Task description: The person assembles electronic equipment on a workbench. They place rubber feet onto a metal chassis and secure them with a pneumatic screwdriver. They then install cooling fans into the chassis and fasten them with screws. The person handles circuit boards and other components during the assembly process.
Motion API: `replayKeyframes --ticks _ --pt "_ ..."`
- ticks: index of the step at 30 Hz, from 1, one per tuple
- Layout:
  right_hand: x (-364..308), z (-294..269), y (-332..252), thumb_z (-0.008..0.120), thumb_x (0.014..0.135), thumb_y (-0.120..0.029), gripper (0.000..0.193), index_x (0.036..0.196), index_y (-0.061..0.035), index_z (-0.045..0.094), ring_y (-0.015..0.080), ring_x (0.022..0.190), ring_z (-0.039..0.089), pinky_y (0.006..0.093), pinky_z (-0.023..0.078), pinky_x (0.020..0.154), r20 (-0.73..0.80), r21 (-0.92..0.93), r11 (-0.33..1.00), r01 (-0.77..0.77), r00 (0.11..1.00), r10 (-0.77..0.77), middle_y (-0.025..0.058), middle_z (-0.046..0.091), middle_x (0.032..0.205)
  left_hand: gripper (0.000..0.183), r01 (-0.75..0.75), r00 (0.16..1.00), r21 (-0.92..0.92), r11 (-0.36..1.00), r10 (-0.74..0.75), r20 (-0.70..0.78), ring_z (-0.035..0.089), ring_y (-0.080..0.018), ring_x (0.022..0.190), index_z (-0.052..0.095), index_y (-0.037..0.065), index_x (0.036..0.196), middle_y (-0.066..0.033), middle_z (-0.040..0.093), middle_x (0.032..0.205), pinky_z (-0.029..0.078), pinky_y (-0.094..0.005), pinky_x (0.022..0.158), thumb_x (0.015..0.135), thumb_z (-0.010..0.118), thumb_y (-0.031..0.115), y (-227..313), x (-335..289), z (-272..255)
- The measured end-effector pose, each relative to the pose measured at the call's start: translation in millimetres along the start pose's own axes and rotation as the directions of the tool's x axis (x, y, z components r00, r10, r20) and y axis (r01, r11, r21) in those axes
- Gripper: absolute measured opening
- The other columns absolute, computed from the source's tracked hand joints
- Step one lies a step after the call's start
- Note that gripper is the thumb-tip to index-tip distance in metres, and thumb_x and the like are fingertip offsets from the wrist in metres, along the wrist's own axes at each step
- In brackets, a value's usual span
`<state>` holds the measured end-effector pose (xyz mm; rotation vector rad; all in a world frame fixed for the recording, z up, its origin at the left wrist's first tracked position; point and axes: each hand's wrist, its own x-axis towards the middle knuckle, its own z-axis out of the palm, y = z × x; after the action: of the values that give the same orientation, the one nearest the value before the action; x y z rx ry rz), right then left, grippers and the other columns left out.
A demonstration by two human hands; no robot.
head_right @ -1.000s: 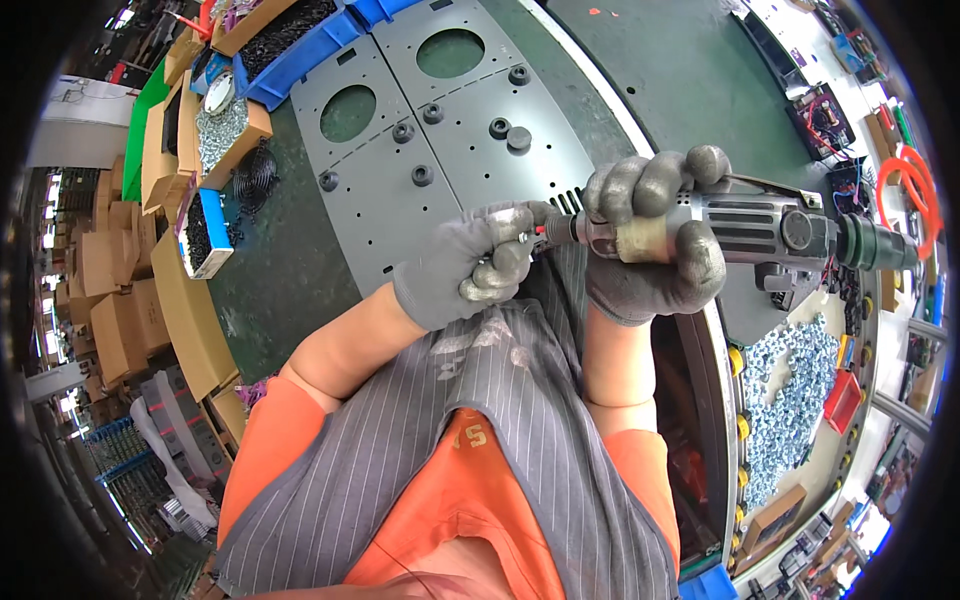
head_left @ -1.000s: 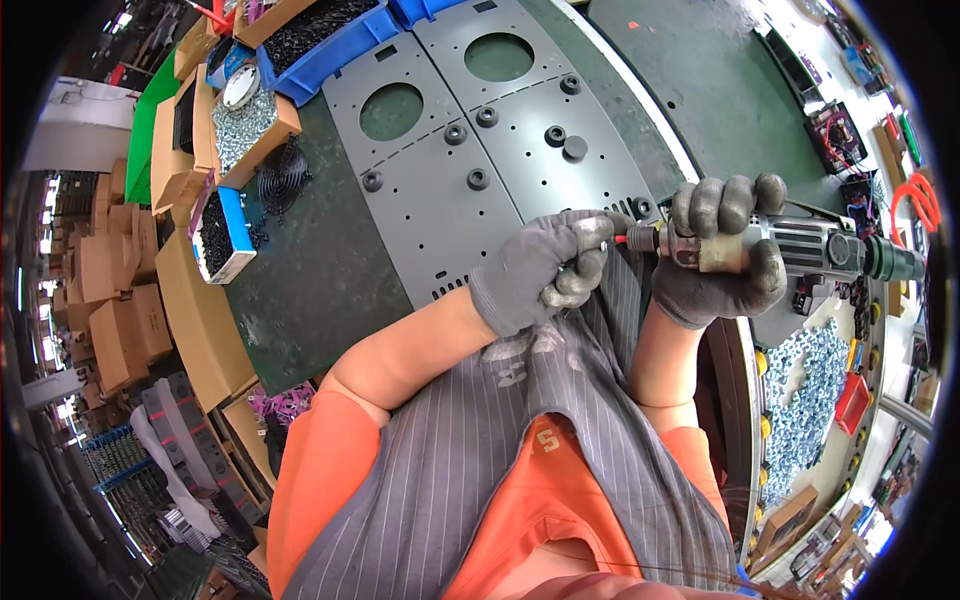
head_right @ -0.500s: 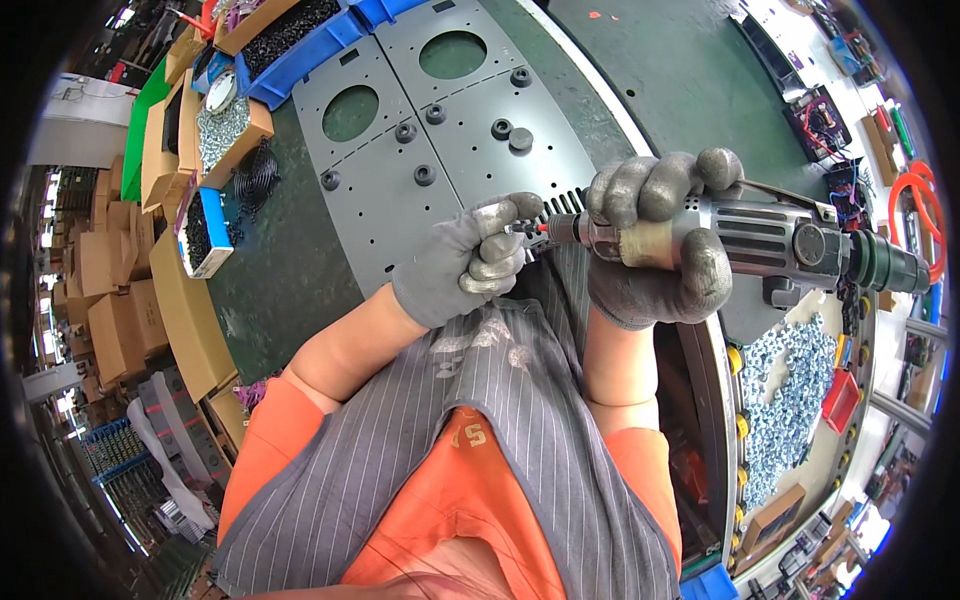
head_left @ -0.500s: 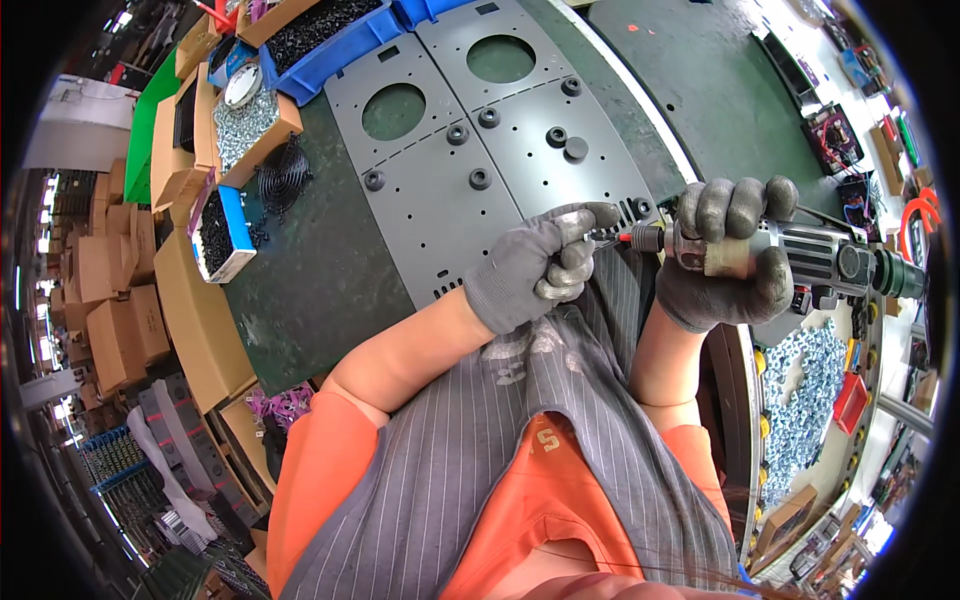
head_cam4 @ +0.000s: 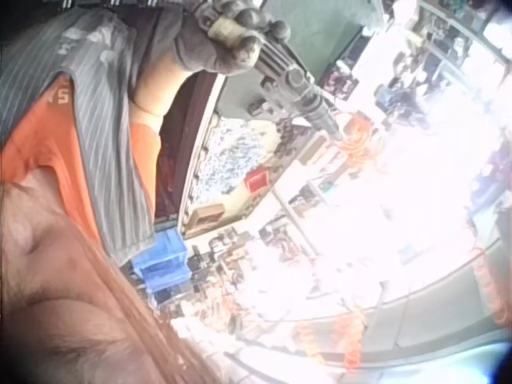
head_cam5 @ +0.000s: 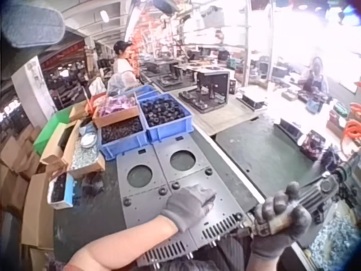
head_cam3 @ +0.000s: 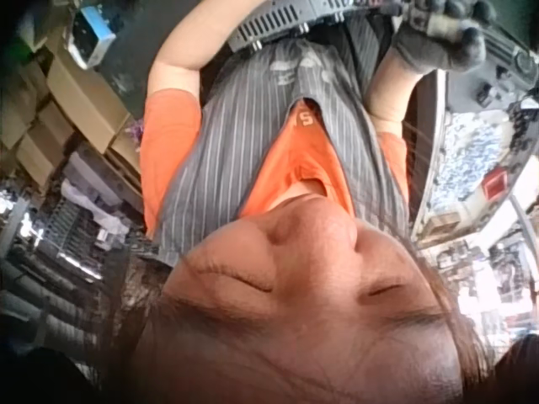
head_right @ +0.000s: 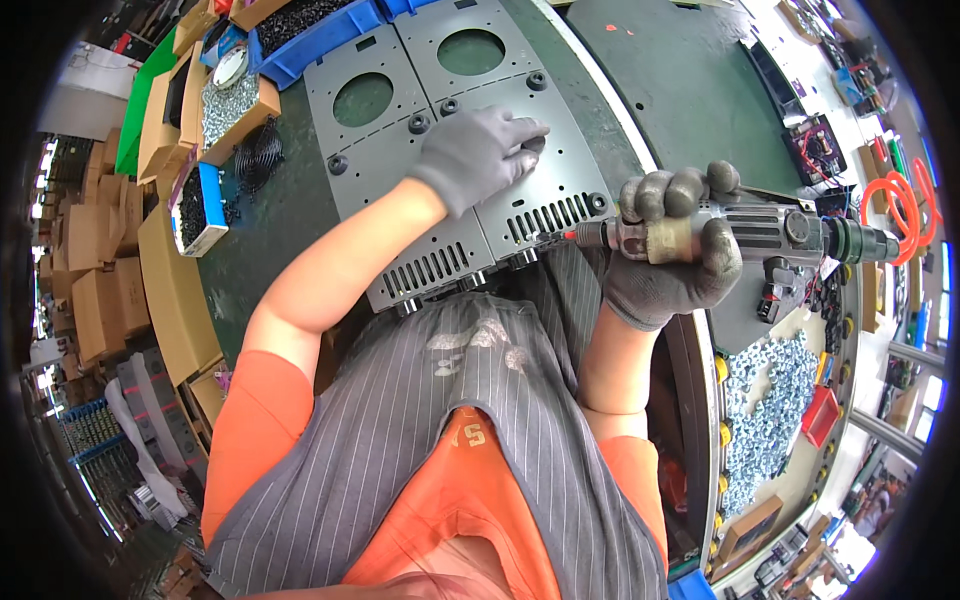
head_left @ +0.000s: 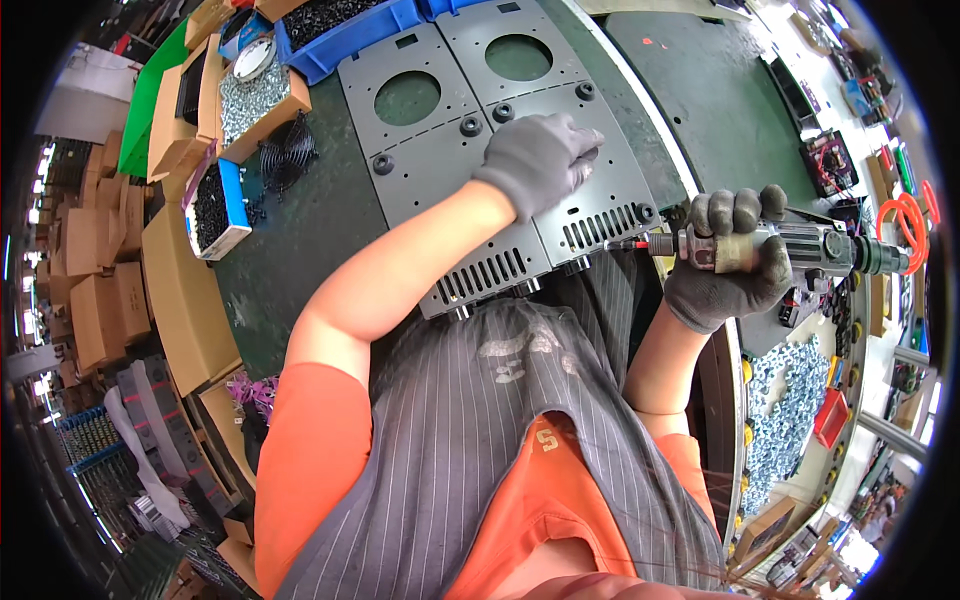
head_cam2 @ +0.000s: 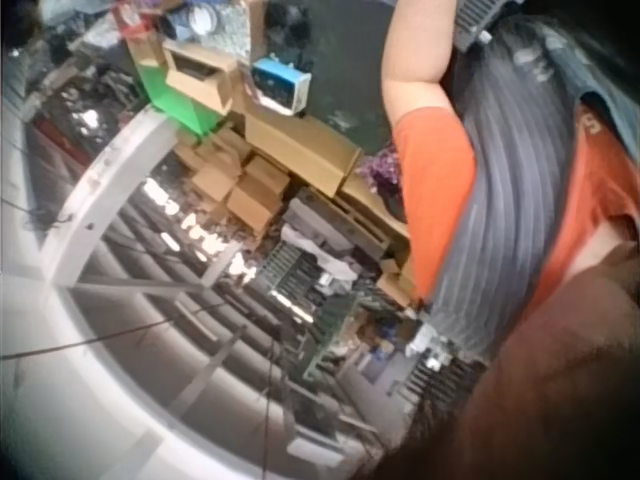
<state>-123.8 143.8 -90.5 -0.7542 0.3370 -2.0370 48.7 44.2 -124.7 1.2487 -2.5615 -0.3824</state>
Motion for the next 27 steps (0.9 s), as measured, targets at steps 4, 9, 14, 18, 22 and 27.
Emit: replayKeyframes --ticks 4,9,14,18,22,27 --pt "-5 -5 2 0.057 0.082 -0.027 0.050 0.125 -0.0041 0.046 0.0181 0.062 0.049 0.0324 0.043 0.052 0.034 0.017 1.000 -0.011 0.999 0.010 0.0077 0.052 0.082 0.025 0.129 0.991 -0.129 0.983 -0.125 0.039 0.065 -0.0262 0.093 0.070 0.017 0.108 -0.0073 0.070 0.100 0.051 -0.0366 0.082 0.087 0.061 0.029 -4 9 5" --pt "-9 -10 -8 0.060 0.079 -0.023 0.050 0.123 -0.0047 0.046 0.0214 0.066 0.053 0.0369 0.046 0.063 0.148 -0.118 0.991 -0.056 0.986 0.073 0.0090 0.054 0.084 0.032 0.325 0.827 -0.406 0.854 -0.048 0.561 0.065 -0.0193 0.094 0.069 0.005 0.104 -0.0083 0.070 0.100 0.049 -0.0320 0.086 0.082 0.070 0.028 -17 -35 -21" --pt "-16 4 2 0.062 0.077 -0.016 0.049 0.122 -0.0036 0.046 0.0241 0.069 0.057 0.0371 0.049 0.066 0.090 -0.193 0.977 -0.085 0.990 0.104 0.0119 0.057 0.083 0.040 0.192 0.974 -0.347 0.918 -0.136 0.179 0.065 -0.0256 0.093 0.065 0.009 0.114 -0.0114 0.068 0.101 0.050 -0.0344 0.084 0.083 0.068 0.035 -14 -58 -5" --pt "-16 5 8 0.064 0.077 -0.019 0.050 0.122 -0.0047 0.046 0.0232 0.071 0.056 0.0365 0.047 0.069 0.101 -0.269 0.957 -0.112 0.984 0.144 0.0102 0.057 0.084 0.036 0.125 0.977 -0.348 0.929 -0.053 0.208 0.064 -0.0283 0.089 0.066 0.012 0.113 -0.0123 0.066 0.098 0.050 -0.0372 0.080 0.084 0.064 0.033 -6 -69 -7" --pt "-17 11 20 0.064 0.078 -0.019 0.049 0.121 -0.0037 0.046 0.0244 0.071 0.056 0.0369 0.047 0.067 0.115 -0.318 0.944 -0.088 0.985 0.130 0.0105 0.057 0.083 0.036 0.090 0.982 -0.303 0.949 -0.034 0.185 0.064 -0.0291 0.087 0.066 0.014 0.112 -0.0114 0.066 0.094 0.050 -0.0388 0.077 0.083 0.066 0.035 9 -86 -4" --pt "-19 21 40 0.067 0.074 -0.004 0.049 0.119 -0.0036 0.046 0.0214 0.069 0.058 0.0387 0.051 0.064 0.096 -0.319 0.937 -0.144 0.978 0.183 0.0119 0.059 0.085 0.034 0.083 0.991 -0.262 0.961 -0.053 0.119 0.064 -0.0278 0.086 0.066 0.016 0.110 -0.0092 0.066 0.092 0.050 -0.0401 0.076 0.085 0.063 0.039 14 -88 6"
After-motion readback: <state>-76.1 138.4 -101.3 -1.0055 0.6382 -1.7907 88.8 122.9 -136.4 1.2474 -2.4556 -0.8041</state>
